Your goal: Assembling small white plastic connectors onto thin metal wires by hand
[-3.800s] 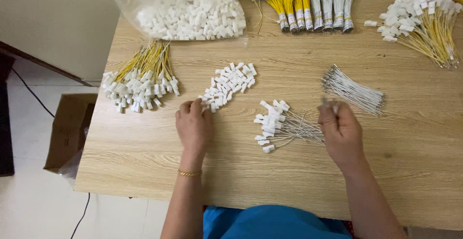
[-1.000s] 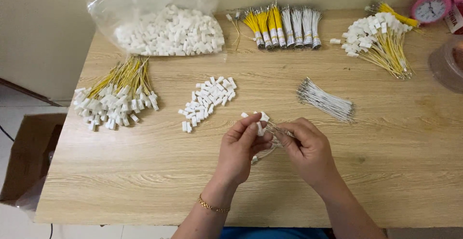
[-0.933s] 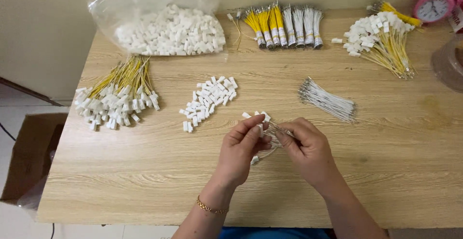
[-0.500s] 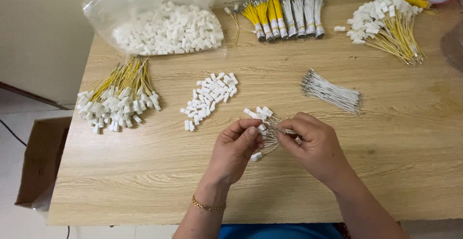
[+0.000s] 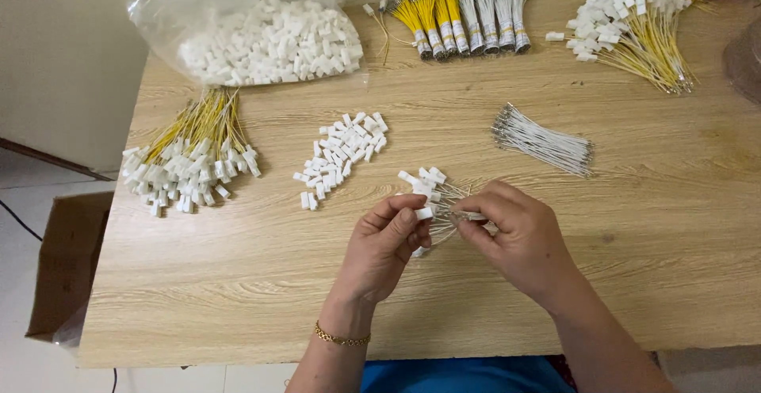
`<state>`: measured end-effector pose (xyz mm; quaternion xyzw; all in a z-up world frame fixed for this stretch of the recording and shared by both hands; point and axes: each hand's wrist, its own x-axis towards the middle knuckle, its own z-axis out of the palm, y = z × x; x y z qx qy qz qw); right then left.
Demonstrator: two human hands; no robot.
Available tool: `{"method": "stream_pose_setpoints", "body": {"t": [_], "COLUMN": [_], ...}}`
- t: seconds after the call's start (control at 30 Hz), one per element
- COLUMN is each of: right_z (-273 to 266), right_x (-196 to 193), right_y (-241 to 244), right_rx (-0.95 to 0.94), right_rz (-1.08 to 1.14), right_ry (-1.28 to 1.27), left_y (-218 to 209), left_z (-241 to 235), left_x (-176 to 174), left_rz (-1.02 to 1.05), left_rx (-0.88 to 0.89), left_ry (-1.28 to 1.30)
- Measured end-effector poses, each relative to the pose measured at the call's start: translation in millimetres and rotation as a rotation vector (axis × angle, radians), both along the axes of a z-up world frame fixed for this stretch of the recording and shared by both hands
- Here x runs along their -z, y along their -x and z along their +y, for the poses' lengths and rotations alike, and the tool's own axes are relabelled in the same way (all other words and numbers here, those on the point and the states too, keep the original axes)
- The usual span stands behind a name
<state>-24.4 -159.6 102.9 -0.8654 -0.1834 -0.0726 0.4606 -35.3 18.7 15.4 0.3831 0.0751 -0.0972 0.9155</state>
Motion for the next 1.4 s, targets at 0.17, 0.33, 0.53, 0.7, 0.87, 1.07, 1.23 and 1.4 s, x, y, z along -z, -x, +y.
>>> {"method": "stream_pose_setpoints", "body": {"t": [0.17, 0.33, 0.53, 0.7, 0.87, 1.07, 1.23, 1.4], "right_z": [2.3, 3.1, -0.6, -2.9, -3.0, -13.4, -45.1, -48.0], "right_x": [3.9, 13.2, 31.7, 41.7, 48.8, 50.8, 72.6, 73.8], "right_y": [1.1, 4.4, 6.4, 4.4, 2.5, -7.8, -12.4, -9.3], "right_rx": [-0.037, -0.052, -0.044, -0.058, -0.046, 0.093, 0.355, 0.395], "right_rz": [-0.002, -0.012, 0.137, 0.077, 0.071, 0.076, 0.027, 0.087], "right_ry": [-0.001, -0.013, -0.068, -0.045, -0.009, -0.030, -0.381, -0.320], "left_y": [0.8, 2.5, 4.2, 2.0, 2.6, -8.8, -6.6, -16.0], "left_z": [-2.6, -5.4, -7.6, -8.7, -13.5, -10.4, -0.2, 41.5], "left_x": [1.6, -1.5, -0.6, 1.9, 10.1, 10.6, -16.1, 11.4], "left_rz": [0.003, 0.003, 0.032, 0.005, -0.015, -0.187, -0.510, -0.578], "left_rx": [0.013, -0.025, -0.031, -0.019, -0.036, -0.119, -0.126, -0.357], "left_ry": [-0.030, -0.102, -0.110, -0.191, -0.211, -0.819, -1.229, -1.508]}}
